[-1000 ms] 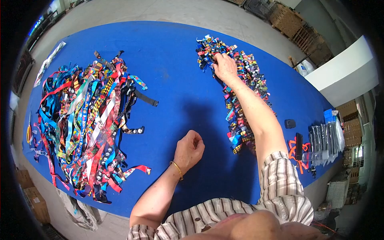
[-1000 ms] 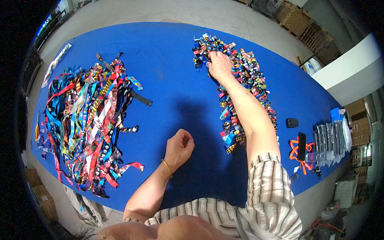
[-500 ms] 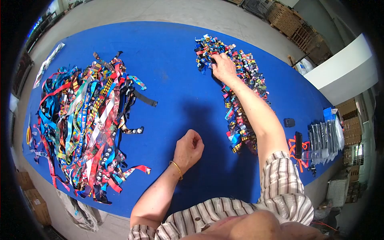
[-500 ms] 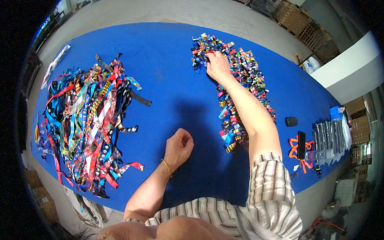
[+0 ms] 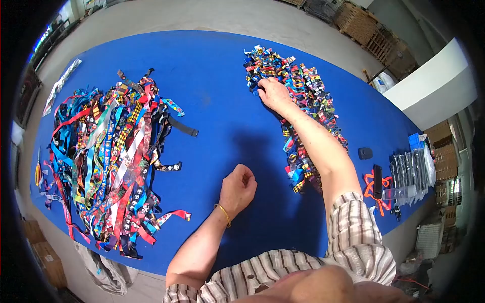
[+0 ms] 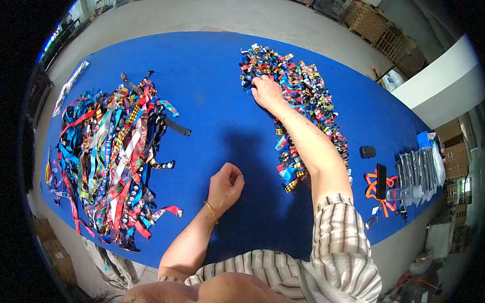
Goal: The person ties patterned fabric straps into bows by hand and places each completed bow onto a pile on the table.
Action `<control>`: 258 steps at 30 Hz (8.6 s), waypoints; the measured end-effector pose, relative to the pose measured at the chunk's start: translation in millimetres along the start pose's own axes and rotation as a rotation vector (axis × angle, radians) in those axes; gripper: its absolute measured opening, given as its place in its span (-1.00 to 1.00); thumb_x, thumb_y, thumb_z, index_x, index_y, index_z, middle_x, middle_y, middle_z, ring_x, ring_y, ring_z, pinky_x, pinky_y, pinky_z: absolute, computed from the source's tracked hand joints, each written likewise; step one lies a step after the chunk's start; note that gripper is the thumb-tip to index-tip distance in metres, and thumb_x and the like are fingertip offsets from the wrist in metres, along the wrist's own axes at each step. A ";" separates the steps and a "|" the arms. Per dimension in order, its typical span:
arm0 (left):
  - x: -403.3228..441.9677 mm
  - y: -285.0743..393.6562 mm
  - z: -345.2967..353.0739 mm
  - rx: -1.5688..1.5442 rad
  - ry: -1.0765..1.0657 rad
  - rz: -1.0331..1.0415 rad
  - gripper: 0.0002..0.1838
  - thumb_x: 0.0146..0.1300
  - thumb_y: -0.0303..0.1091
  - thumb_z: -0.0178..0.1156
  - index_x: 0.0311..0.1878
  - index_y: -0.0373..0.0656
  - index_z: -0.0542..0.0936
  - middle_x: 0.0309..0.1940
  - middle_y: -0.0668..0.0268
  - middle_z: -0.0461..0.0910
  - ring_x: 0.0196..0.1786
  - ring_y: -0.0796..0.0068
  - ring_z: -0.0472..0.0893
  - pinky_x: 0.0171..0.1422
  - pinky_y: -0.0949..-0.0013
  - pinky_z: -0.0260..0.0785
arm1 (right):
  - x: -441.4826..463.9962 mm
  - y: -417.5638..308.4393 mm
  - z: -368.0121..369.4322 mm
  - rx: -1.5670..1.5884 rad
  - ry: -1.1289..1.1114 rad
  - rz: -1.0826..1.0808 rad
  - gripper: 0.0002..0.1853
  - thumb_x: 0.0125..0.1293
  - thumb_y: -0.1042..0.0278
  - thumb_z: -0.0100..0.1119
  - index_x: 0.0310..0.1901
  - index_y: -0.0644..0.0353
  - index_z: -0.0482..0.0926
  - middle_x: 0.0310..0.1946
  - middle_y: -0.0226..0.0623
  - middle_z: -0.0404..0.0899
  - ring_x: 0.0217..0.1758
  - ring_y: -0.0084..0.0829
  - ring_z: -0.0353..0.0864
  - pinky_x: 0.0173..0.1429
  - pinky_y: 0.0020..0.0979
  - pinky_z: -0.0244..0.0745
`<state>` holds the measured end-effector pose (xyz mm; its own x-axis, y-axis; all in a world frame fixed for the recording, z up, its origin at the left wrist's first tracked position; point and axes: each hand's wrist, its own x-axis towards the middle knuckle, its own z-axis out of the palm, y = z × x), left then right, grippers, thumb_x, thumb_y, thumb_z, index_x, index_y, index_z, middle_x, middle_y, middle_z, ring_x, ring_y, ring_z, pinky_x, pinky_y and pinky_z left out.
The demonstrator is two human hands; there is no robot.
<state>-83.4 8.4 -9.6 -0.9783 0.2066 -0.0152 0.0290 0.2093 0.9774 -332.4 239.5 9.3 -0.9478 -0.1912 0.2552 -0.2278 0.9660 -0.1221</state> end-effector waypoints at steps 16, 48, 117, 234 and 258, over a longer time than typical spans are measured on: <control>-0.2 -0.5 -1.3 0.008 -0.026 -0.035 -0.90 0.28 -0.47 0.25 -0.21 -0.25 0.54 -0.45 0.17 0.66 -0.41 0.35 0.66 -0.25 0.31 0.52 | 10.1 -5.6 2.0 0.022 0.027 0.061 -0.63 0.38 0.06 0.32 0.02 0.19 0.67 0.00 0.03 0.60 0.06 0.05 0.69 0.12 0.01 0.63; -62.9 198.3 -175.2 0.416 0.472 1.023 -0.83 0.44 -0.41 0.18 -0.02 -0.26 0.65 -0.05 0.19 0.68 0.02 0.37 0.66 0.19 0.36 0.53 | -390.7 -146.5 -64.2 0.515 0.066 -0.358 -0.76 0.39 0.21 0.29 -0.30 0.11 0.45 -0.47 -0.27 0.52 -0.44 -0.17 0.64 -0.36 -0.16 0.54; -156.6 262.5 -192.5 0.259 0.491 1.330 -0.69 0.52 -0.39 0.07 0.09 -0.42 0.65 0.01 0.03 0.69 0.12 0.31 0.64 0.32 0.27 0.45 | -392.2 -145.4 -63.1 0.539 0.041 -0.274 -0.90 0.35 0.31 0.34 -0.16 0.06 0.66 -0.34 -0.27 0.69 -0.31 -0.17 0.73 -0.23 -0.18 0.63; -138.3 15.9 -17.3 0.797 0.066 0.493 -0.75 0.13 -0.52 0.37 -0.09 -0.17 0.69 -0.07 0.22 0.69 0.02 0.14 0.62 0.18 0.13 0.38 | -331.8 -142.7 -66.1 0.681 -0.091 -0.139 -0.88 0.15 0.46 0.36 -0.38 0.16 0.56 -0.36 -0.20 0.53 -0.23 -0.06 0.59 -0.07 -0.08 0.50; -124.1 21.9 -18.2 0.764 -0.075 0.512 -0.59 0.08 -0.60 0.23 0.06 -0.23 0.63 -0.05 0.08 0.68 0.09 0.04 0.64 0.45 -0.04 0.32 | -342.8 -138.2 -61.9 0.610 -0.009 -0.184 -0.83 0.23 0.35 0.41 -0.28 0.16 0.57 -0.28 -0.26 0.54 -0.17 -0.14 0.59 -0.02 -0.15 0.45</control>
<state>34.9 -30.0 17.6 -0.7934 0.5042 0.3409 0.6085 0.6439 0.4638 37.7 182.3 -2.0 -0.8821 -0.3490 0.3165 -0.4711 0.6452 -0.6015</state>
